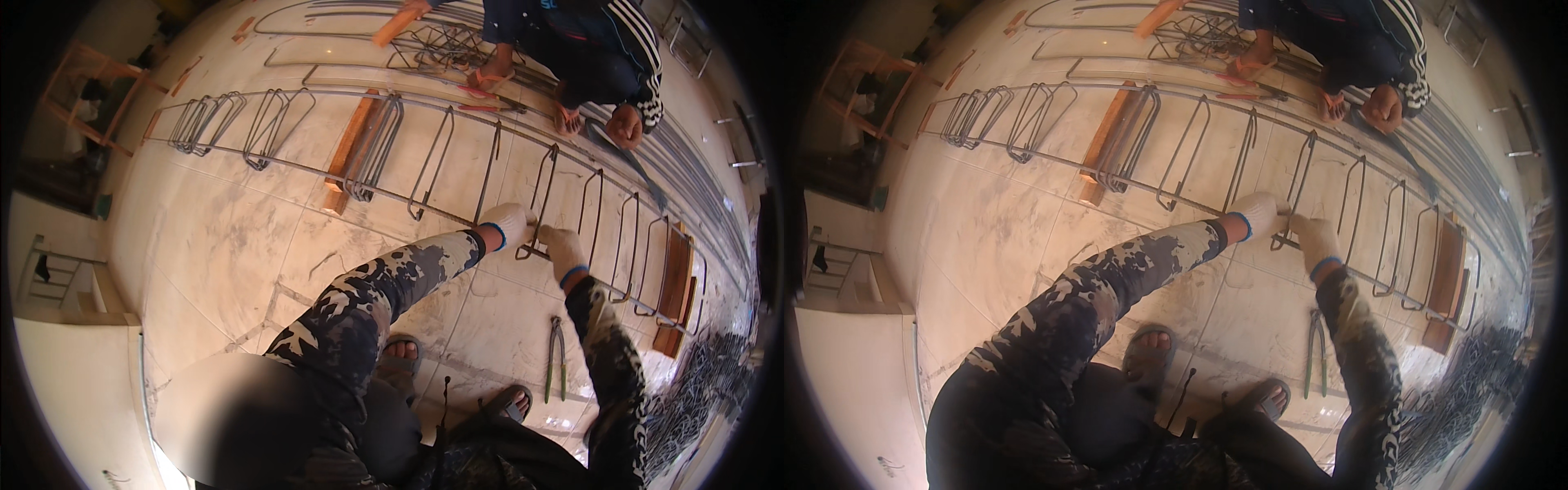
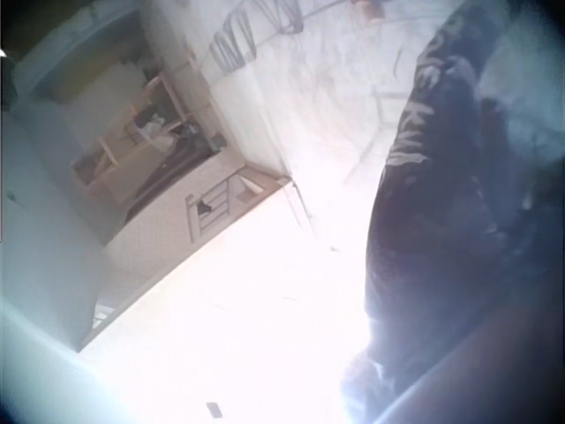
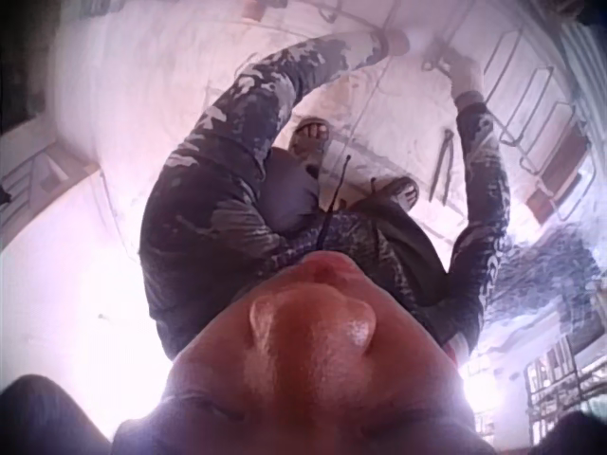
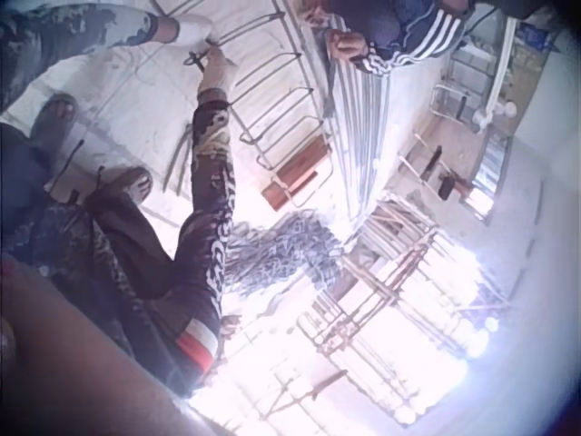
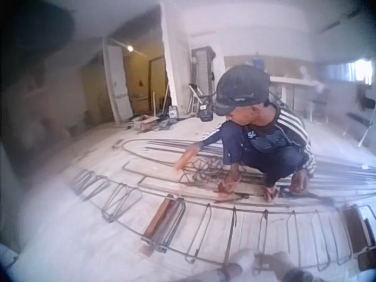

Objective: The person sits on the floor and assembles a metal frame by bending and tying wire ties around intersecting rods. They use pliers to twist the ties and secure the joints while a coworker assists nearby.

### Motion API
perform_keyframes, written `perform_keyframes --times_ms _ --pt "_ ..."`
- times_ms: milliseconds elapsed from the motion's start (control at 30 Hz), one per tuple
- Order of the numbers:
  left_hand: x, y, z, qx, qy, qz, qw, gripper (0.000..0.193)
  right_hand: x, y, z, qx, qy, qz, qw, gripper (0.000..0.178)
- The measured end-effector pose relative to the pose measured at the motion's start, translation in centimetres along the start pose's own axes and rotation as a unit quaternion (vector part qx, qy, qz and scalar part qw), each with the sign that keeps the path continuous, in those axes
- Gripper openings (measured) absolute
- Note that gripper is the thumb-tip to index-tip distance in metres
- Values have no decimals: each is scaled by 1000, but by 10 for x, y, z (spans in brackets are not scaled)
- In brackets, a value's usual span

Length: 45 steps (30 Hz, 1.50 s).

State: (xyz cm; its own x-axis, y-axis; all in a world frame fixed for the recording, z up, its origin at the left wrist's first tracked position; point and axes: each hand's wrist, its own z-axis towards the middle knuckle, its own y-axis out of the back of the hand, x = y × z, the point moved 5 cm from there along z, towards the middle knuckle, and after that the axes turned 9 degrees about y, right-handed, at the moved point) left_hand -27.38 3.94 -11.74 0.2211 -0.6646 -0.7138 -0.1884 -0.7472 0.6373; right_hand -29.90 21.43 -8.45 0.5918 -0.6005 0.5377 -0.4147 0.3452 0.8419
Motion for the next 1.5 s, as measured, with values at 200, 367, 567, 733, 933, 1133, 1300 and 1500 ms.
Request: perform_keyframes --times_ms 200,367,567,733,933,1133,1300,1500 --pt "-12 8 -17 -60 -20 14 998 31 71 0 -64 -294 -76 131 944 11" --pt "25 -26 28 76 -45 296 951 31 108 -25 -70 -221 61 165 959 8" --pt "26 -31 31 33 3 265 964 37 117 -34 -121 -199 86 92 972 10" --pt "-3 13 -25 -157 -63 13 986 30 134 -37 -198 -73 209 28 975 8" --pt "-16 51 -135 -287 -202 4 936 13 148 -83 -217 228 264 95 932 20" --pt "75 132 -210 -413 -128 112 895 46 142 -62 -141 122 270 86 951 23" --pt "196 235 -231 -375 168 170 896 67 158 -26 -74 48 285 63 955 22" --pt "259 313 -229 -234 135 380 884 83 209 -26 -30 -2 286 62 956 21"
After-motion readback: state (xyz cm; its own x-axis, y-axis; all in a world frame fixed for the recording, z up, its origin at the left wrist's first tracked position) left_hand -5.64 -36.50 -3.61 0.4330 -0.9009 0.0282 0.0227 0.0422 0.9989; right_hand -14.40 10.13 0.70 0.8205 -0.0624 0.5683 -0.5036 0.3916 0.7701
